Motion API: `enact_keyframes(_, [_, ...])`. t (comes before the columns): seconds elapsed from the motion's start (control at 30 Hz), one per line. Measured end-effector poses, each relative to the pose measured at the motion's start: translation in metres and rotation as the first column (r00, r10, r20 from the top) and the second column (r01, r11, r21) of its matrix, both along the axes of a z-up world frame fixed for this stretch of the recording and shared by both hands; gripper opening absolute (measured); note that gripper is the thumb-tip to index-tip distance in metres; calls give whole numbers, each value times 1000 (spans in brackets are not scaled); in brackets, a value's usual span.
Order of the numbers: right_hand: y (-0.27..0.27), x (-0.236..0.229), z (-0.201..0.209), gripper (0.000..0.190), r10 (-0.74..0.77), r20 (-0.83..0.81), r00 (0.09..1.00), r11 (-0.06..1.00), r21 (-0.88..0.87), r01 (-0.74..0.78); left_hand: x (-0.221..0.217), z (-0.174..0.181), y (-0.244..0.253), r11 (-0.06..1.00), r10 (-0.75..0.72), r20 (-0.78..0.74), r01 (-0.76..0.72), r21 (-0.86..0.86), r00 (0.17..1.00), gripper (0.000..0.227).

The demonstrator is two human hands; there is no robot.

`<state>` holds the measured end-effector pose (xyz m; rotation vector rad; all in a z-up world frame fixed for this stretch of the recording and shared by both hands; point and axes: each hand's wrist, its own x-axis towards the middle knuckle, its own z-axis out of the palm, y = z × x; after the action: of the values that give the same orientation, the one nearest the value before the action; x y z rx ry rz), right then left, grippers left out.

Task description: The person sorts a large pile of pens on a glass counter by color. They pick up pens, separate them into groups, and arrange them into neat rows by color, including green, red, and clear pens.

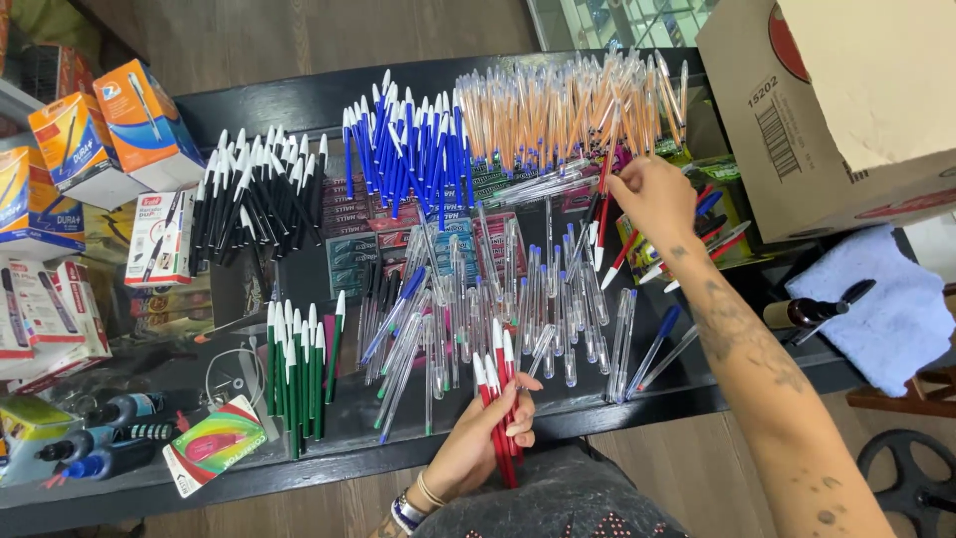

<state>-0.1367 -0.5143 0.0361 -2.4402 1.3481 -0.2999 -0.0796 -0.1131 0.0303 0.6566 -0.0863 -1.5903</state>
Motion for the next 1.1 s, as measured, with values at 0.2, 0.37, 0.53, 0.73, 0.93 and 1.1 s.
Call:
enact_keyframes(0.2, [-28,31,-22,28,-101,-62,993,994,35,103,-3,-10,5,999,-29,-3,29,46,1000,27])
enact_keyframes(0.37, [-41,18,16,13,-158,93,983,958,258,130,-5,-16,6,1000,-10,1,10,21,1000,23])
enact_keyframes(0.53, [-102,-2,14,23,-211,100,972,969,150,194,-11,-20,6,999,31,-27,-30,41,999,22])
enact_keyframes(0.73, [-161,11,-14,58,-214,57,975,977,-9,215,-12,-27,9,988,48,-75,-36,149,996,22])
enact_keyframes(0.93, [-102,7,10,17,-106,131,986,994,53,100,-11,-37,16,986,76,-67,-64,157,995,21])
enact_keyframes(1.1, [-41,-4,24,44,516,-371,772,821,-43,-569,-11,-26,14,992,80,-42,-75,106,996,22])
